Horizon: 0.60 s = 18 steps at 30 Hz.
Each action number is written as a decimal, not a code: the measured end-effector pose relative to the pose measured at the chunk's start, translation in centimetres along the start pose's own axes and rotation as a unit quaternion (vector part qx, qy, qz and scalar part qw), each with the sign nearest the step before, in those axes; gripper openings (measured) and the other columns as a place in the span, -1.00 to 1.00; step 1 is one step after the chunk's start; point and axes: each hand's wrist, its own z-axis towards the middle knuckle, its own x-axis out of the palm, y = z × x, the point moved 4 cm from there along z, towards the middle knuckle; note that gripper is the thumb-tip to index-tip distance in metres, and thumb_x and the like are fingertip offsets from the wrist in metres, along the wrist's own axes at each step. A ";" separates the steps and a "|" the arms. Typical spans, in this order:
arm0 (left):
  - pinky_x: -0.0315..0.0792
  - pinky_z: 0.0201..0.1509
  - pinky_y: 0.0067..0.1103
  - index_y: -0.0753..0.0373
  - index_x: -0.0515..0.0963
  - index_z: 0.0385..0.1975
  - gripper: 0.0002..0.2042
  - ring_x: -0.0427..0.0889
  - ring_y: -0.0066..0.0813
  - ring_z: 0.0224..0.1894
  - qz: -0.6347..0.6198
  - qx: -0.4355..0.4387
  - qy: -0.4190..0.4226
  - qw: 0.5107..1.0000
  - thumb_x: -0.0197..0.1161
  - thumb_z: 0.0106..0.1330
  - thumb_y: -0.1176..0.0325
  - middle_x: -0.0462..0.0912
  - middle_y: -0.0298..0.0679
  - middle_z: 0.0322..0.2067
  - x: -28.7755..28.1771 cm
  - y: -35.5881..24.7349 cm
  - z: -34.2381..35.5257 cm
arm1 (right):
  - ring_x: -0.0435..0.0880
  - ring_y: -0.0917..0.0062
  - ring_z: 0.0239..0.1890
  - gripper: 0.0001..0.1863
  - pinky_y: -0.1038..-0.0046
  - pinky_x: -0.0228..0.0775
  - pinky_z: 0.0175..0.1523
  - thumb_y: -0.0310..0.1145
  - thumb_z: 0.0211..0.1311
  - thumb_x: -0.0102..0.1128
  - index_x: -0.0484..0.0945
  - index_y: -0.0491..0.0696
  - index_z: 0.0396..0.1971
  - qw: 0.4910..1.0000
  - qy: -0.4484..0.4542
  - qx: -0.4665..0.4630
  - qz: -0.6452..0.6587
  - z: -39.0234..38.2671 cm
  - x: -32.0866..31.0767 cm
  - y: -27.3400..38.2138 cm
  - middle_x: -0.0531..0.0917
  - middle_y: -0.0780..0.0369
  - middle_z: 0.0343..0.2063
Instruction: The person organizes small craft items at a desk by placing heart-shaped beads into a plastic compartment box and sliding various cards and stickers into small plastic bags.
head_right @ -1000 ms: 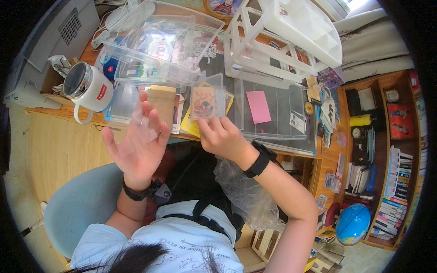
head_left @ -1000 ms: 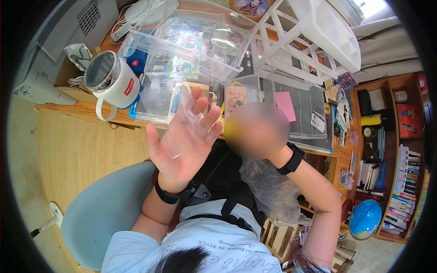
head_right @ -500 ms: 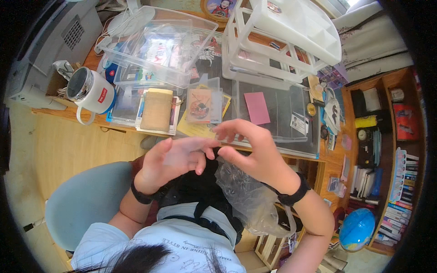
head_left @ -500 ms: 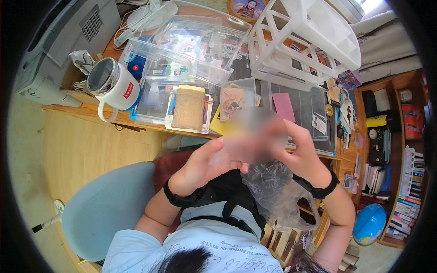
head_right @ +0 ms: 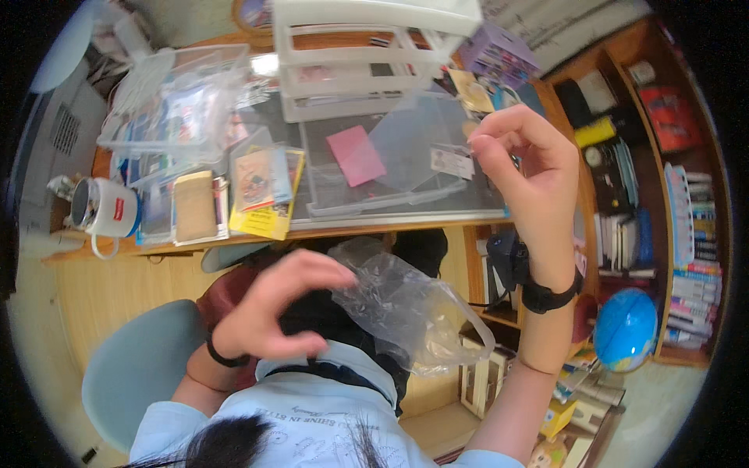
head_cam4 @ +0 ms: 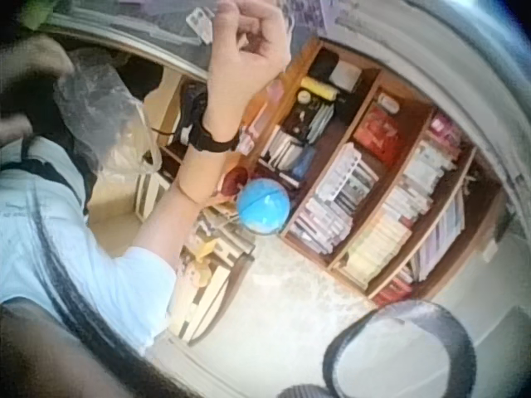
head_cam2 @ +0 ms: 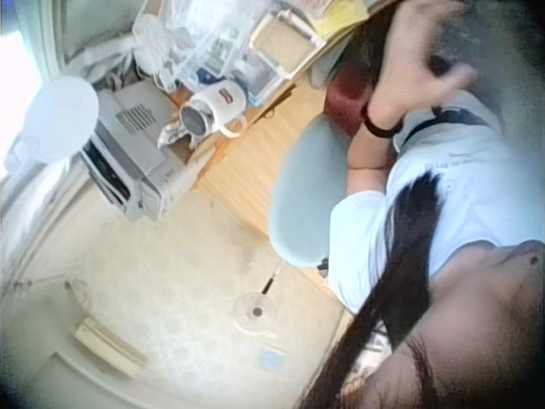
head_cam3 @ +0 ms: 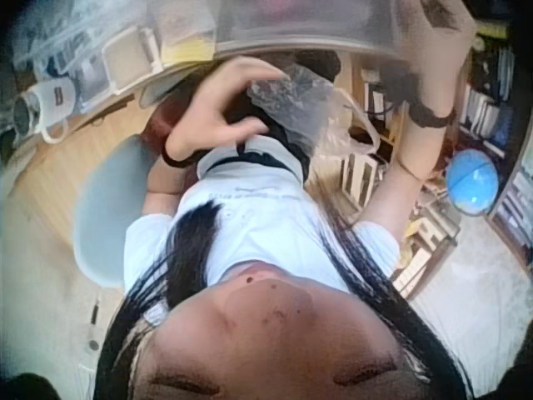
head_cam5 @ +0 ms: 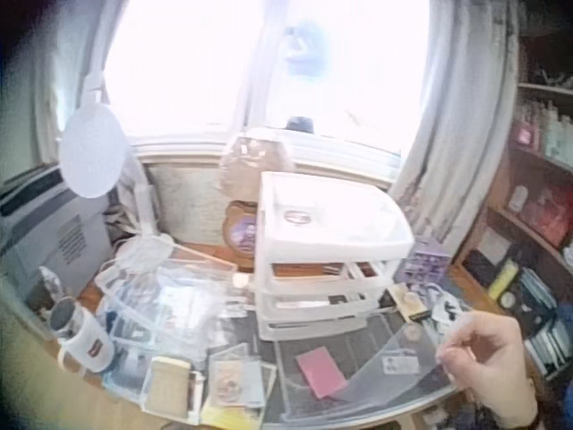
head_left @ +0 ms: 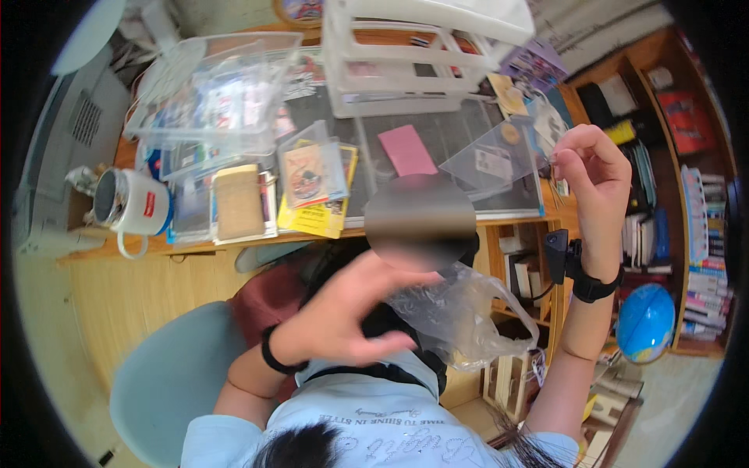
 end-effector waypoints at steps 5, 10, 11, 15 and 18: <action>0.08 0.24 -0.17 0.17 0.15 0.20 -0.26 0.19 -0.08 0.20 0.106 0.121 0.154 0.975 0.30 -0.08 0.35 0.25 -0.05 0.09 9.5 -1.3 4.5 | 0.39 0.85 -0.52 -0.96 0.76 0.18 -0.42 -0.52 0.05 0.17 0.53 -0.13 -0.46 0.998 -0.030 0.013 -0.054 -1.5 -1.8 -2.9 0.49 0.42 -0.59; 0.04 0.26 -0.10 0.19 0.25 0.08 -0.41 0.28 -0.16 0.13 0.249 0.068 0.269 0.928 0.21 -0.05 0.48 0.38 -0.17 -0.06 14.8 3.8 4.8 | 0.55 0.67 -0.49 -0.85 0.58 0.38 -0.37 -0.40 0.03 0.16 0.55 -0.16 -0.43 0.982 0.159 0.088 -0.053 3.0 1.9 -10.8 0.59 0.28 -0.59; 0.06 0.26 -0.12 0.21 0.31 0.01 -0.49 0.34 -0.18 0.08 0.266 0.054 0.308 0.912 0.20 -0.04 0.49 0.40 -0.18 -0.09 15.5 4.6 4.6 | 0.56 0.66 -0.48 -0.84 0.58 0.38 -0.36 -0.39 0.03 0.16 0.55 -0.16 -0.42 0.976 0.178 0.082 -0.092 4.0 3.3 -11.9 0.60 0.26 -0.56; 0.22 0.15 -0.27 0.25 0.40 -0.15 -0.62 0.43 -0.24 -0.06 0.254 -0.011 0.370 0.893 0.20 -0.05 0.49 0.41 -0.21 -0.16 16.4 6.7 3.5 | 0.59 0.56 -0.48 -0.80 0.54 0.40 -0.35 -0.36 -0.09 0.20 0.56 -0.17 -0.47 0.964 0.182 0.016 -0.195 7.2 9.0 -15.9 0.61 0.18 -0.56; 0.30 -0.08 -0.44 0.27 0.40 -0.20 -0.64 0.38 -0.25 -0.12 0.302 0.049 0.193 0.932 0.21 -0.07 0.47 0.37 -0.18 -0.22 15.3 5.7 3.7 | 0.59 0.38 -0.53 -0.78 0.42 0.40 -0.39 -0.33 -0.19 0.23 0.55 -0.20 -0.59 0.939 0.245 0.060 -0.235 8.1 11.2 -16.4 0.59 0.13 -0.65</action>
